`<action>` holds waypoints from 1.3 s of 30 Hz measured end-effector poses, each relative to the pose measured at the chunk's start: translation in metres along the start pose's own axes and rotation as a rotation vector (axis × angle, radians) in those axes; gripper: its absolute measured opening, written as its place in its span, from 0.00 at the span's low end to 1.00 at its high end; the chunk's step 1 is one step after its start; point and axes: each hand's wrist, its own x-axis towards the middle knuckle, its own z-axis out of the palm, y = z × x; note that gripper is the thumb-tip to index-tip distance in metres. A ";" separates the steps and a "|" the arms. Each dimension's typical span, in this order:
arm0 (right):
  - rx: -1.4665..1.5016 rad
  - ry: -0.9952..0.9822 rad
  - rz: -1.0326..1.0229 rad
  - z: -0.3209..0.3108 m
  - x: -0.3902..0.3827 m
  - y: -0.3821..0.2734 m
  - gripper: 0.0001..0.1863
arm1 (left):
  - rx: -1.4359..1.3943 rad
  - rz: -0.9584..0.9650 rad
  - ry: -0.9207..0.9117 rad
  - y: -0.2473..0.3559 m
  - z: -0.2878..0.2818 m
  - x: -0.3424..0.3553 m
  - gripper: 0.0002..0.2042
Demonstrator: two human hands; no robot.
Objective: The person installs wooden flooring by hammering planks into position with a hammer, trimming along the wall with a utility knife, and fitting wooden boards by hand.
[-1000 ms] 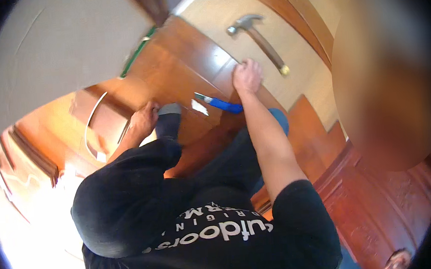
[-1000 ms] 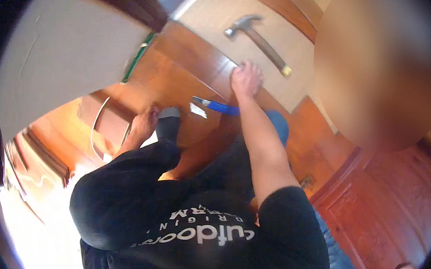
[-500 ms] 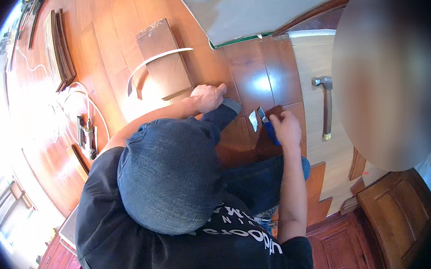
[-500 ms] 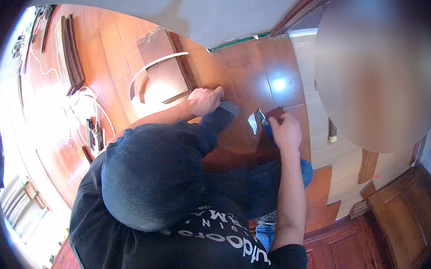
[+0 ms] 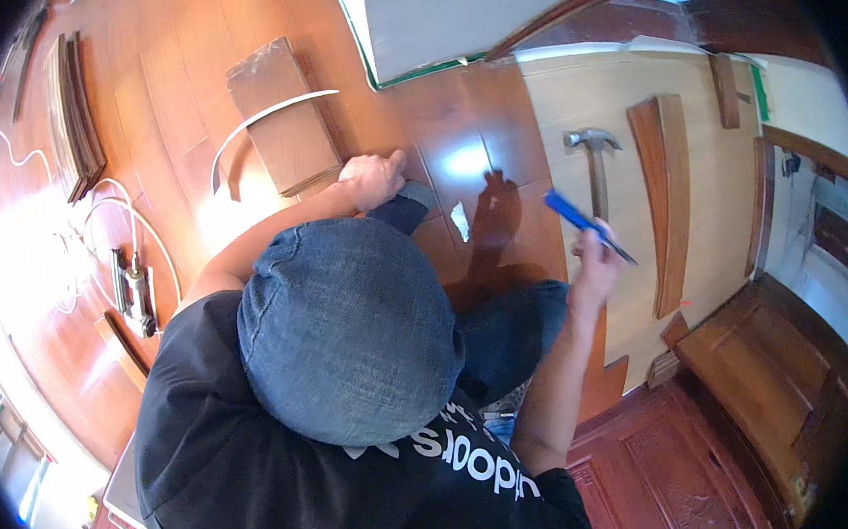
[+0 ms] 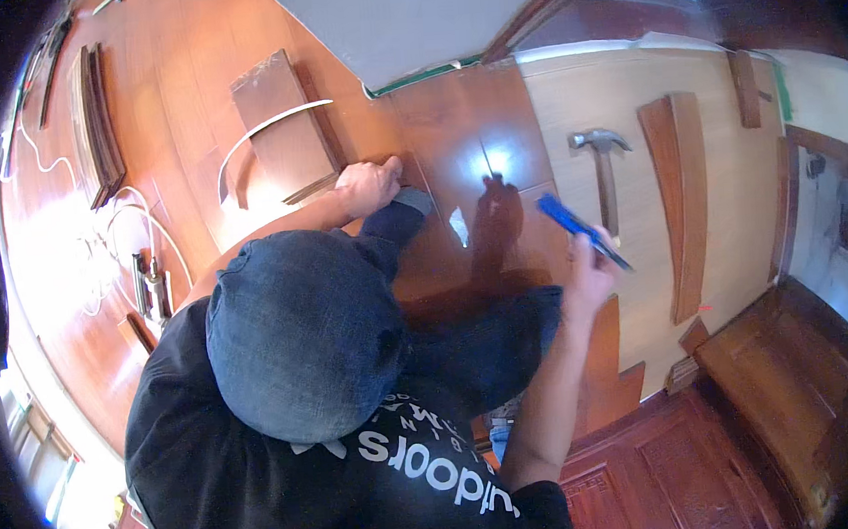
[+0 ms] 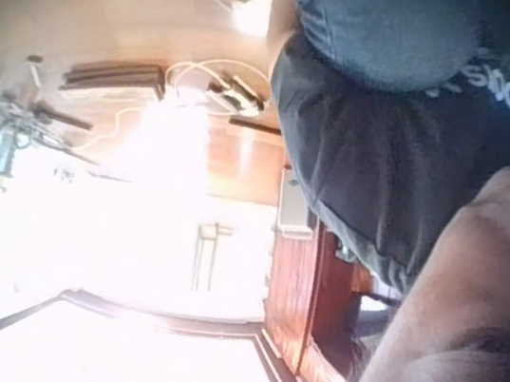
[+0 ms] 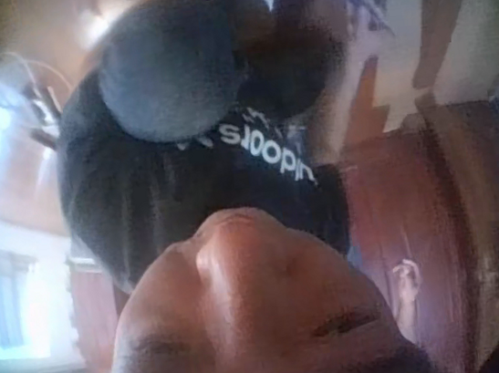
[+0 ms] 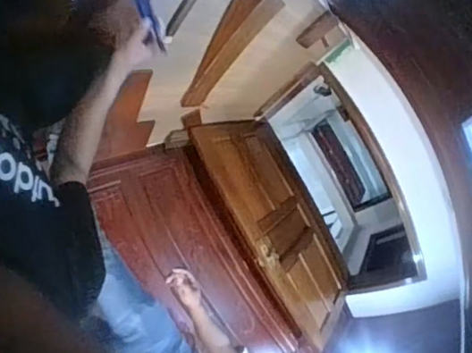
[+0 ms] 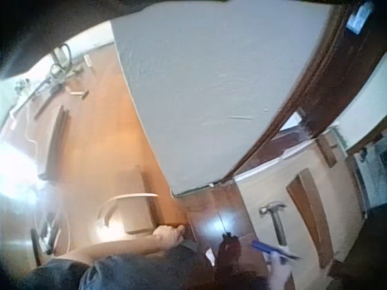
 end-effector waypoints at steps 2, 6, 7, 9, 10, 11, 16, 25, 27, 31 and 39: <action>0.403 0.154 -0.134 -0.026 -0.016 -0.043 0.16 | 0.016 -0.002 0.037 -0.001 0.001 0.001 0.14; 1.260 -0.182 -0.233 -0.118 -0.061 -0.120 0.17 | 0.011 -0.010 0.020 0.002 -0.007 -0.002 0.16; 1.183 -0.107 -0.404 -0.127 -0.079 -0.146 0.18 | 0.016 0.020 0.015 0.005 -0.006 0.005 0.16; 1.168 0.004 -0.625 -0.137 -0.106 -0.186 0.19 | 0.023 -0.022 0.067 0.001 0.003 0.009 0.17; 1.215 0.064 -0.695 -0.143 -0.121 -0.203 0.20 | 0.025 -0.006 0.063 0.006 0.002 0.009 0.17; 1.212 0.071 -0.768 -0.155 -0.133 -0.206 0.20 | 0.007 -0.046 0.057 0.009 0.000 0.006 0.18; 1.221 0.132 -0.913 -0.175 -0.181 -0.242 0.17 | -0.002 -0.119 0.105 0.011 0.005 0.005 0.19; 1.076 -0.038 -1.135 -0.213 -0.210 -0.233 0.19 | 0.019 -0.086 0.163 0.004 0.015 0.007 0.18; 1.032 -0.025 -1.144 -0.223 -0.217 -0.231 0.20 | 0.026 -0.088 0.163 0.007 0.015 0.007 0.18; 0.971 0.051 -1.144 -0.255 -0.229 -0.234 0.20 | 0.048 -0.169 0.235 0.029 0.019 -0.001 0.15; 0.795 0.347 -1.121 -0.251 -0.189 -0.222 0.13 | 0.019 0.026 0.245 -0.033 0.037 0.020 0.12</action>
